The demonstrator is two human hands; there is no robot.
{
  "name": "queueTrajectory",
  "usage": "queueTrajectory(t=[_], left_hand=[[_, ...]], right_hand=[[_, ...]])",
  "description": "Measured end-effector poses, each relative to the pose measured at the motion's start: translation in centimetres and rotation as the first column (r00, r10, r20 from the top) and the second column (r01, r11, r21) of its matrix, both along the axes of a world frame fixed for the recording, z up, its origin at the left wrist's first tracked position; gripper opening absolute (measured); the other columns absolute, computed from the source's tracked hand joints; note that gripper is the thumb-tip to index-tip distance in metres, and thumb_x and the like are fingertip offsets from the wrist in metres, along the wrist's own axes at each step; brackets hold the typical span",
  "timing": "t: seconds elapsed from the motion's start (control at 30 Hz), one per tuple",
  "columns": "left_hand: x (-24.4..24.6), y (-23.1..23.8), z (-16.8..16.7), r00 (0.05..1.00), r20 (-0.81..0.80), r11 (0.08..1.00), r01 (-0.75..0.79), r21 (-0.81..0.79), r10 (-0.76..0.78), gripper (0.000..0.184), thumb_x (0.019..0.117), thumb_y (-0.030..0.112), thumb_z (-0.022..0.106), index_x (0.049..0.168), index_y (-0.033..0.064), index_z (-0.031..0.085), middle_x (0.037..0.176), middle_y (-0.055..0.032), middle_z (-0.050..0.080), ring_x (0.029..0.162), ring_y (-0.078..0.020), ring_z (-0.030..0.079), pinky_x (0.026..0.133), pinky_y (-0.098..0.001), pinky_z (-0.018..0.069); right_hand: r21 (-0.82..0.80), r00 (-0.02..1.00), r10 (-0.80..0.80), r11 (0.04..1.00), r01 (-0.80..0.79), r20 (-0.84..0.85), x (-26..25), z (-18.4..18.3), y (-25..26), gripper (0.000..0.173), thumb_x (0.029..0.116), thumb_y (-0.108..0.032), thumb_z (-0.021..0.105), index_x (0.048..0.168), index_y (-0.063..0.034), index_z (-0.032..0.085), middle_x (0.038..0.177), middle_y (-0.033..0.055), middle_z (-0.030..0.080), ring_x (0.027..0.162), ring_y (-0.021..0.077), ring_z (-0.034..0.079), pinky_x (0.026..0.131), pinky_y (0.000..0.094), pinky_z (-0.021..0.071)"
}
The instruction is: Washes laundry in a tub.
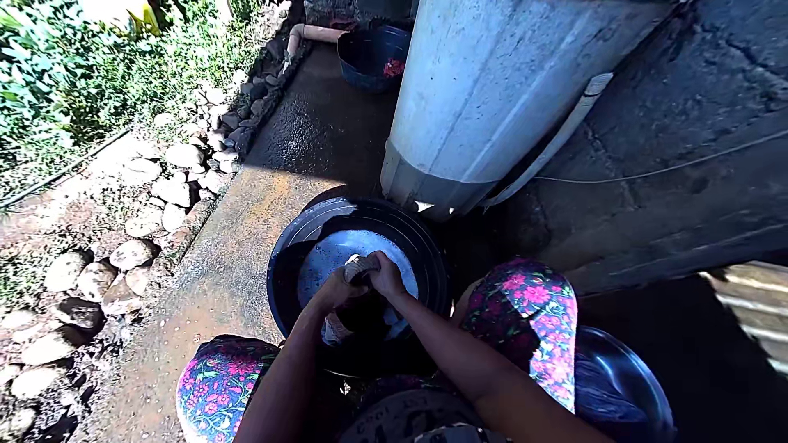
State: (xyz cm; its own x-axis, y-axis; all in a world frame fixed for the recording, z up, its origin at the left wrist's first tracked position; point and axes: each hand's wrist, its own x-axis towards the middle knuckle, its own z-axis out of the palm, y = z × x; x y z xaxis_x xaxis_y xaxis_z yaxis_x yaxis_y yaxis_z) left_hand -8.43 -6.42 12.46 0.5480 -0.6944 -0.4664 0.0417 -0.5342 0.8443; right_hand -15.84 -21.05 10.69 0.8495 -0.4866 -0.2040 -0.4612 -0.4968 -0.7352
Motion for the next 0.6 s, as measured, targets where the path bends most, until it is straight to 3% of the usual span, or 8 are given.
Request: queueTrajectory(t=[0.1,0.17,0.23,0.3,0.33,0.4,0.5,0.6], left_hand=[[0.9,0.1,-1.4,0.977,0.214,0.960,-0.046,0.276,-0.015,0.043,0.0960,0.016,0.065,0.133,-0.0052,0.056,0.130,-0.0280,0.061,0.126,-0.0408,0.058,0.107,-0.0586,0.0440],[1.5,0.4,-1.7,0.971,0.205,0.972,-0.159,0.173,0.122,0.030,0.0993,0.012,0.059,0.124,-0.0062,0.061,0.123,-0.0264,0.063,0.118,-0.0364,0.061,0.103,-0.0543,0.0459],[1.4,0.5,-1.7,0.955,0.110,0.961,-0.274,-0.029,0.276,0.023,0.0997,0.009,0.057,0.115,-0.0058,0.064,0.112,-0.0206,0.066,0.104,-0.0255,0.063,0.095,-0.0450,0.0491],[0.6,0.3,-1.3,0.950,-0.007,0.936,-0.309,-0.167,0.312,0.020,0.0977,0.007,0.057,0.114,-0.0039,0.064,0.104,-0.0131,0.066,0.093,-0.0139,0.063,0.086,-0.0344,0.0520],[0.3,0.3,-0.8,0.963,-0.044,0.948,-0.268,-0.170,0.264,0.024,0.0966,0.006,0.059,0.118,-0.0039,0.062,0.107,-0.0131,0.066,0.094,-0.0129,0.063,0.087,-0.0326,0.0527],[0.2,0.2,0.0,0.997,-0.036,0.996,-0.071,-0.050,0.069,0.044,0.0949,0.012,0.069,0.133,-0.0052,0.055,0.125,-0.0208,0.063,0.114,-0.0231,0.063,0.103,-0.0400,0.0487],[0.4,-0.3,-0.6,0.978,0.141,0.956,0.114,0.272,-0.156,0.056,0.0937,0.024,0.073,0.136,-0.0050,0.053,0.131,-0.0270,0.060,0.125,-0.0382,0.058,0.108,-0.0554,0.0436],[0.4,0.0,-1.6,0.979,0.202,0.978,-0.048,0.205,0.006,0.038,0.0985,0.016,0.063,0.129,-0.0061,0.058,0.127,-0.0274,0.063,0.122,-0.0383,0.060,0.106,-0.0560,0.0443]], right_hand=[[0.354,0.998,-0.037,0.935,0.018,0.046,-0.3,0.4,0.8,0.027,0.0978,-0.001,0.058,0.123,0.0076,0.063,0.117,0.0216,0.066,0.107,0.0237,0.063,0.097,0.0400,0.0498],[0.493,0.999,0.024,0.869,-0.043,0.046,-0.9,0.1,0.6,0.034,0.0939,0.001,0.060,0.127,0.0077,0.060,0.120,0.0208,0.065,0.106,0.0206,0.062,0.095,0.0376,0.0503],[0.482,0.983,0.183,0.859,-0.175,0.030,-1.1,-0.3,0.0,0.051,0.0916,-0.007,0.072,0.136,0.0090,0.052,0.128,0.0250,0.062,0.116,0.0248,0.062,0.104,0.0391,0.0493],[0.274,0.939,0.331,0.915,-0.295,-0.094,-0.7,-0.1,-0.8,0.065,0.0871,-0.019,0.081,0.139,0.0071,0.051,0.129,0.0267,0.062,0.120,0.0321,0.061,0.108,0.0463,0.0468],[0.147,0.920,0.343,0.936,-0.319,-0.189,-0.4,0.2,-1.1,0.064,0.0877,-0.022,0.080,0.139,0.0039,0.052,0.129,0.0262,0.063,0.122,0.0359,0.061,0.108,0.0523,0.0460],[-0.028,0.927,0.262,0.960,-0.279,-0.267,-0.1,0.5,-1.6,0.050,0.0925,-0.018,0.073,0.137,0.0003,0.058,0.130,0.0253,0.064,0.125,0.0393,0.060,0.109,0.0571,0.0434],[0.113,0.986,0.139,0.985,-0.129,-0.091,-0.3,0.7,-1.2,0.033,0.0933,-0.001,0.064,0.125,0.0074,0.063,0.122,0.0255,0.066,0.117,0.0327,0.063,0.104,0.0470,0.0476],[0.400,0.993,0.115,0.911,-0.102,-0.008,-0.9,0.9,0.0,0.038,0.0914,0.001,0.067,0.128,0.0096,0.059,0.122,0.0242,0.065,0.112,0.0250,0.063,0.100,0.0397,0.0498]])
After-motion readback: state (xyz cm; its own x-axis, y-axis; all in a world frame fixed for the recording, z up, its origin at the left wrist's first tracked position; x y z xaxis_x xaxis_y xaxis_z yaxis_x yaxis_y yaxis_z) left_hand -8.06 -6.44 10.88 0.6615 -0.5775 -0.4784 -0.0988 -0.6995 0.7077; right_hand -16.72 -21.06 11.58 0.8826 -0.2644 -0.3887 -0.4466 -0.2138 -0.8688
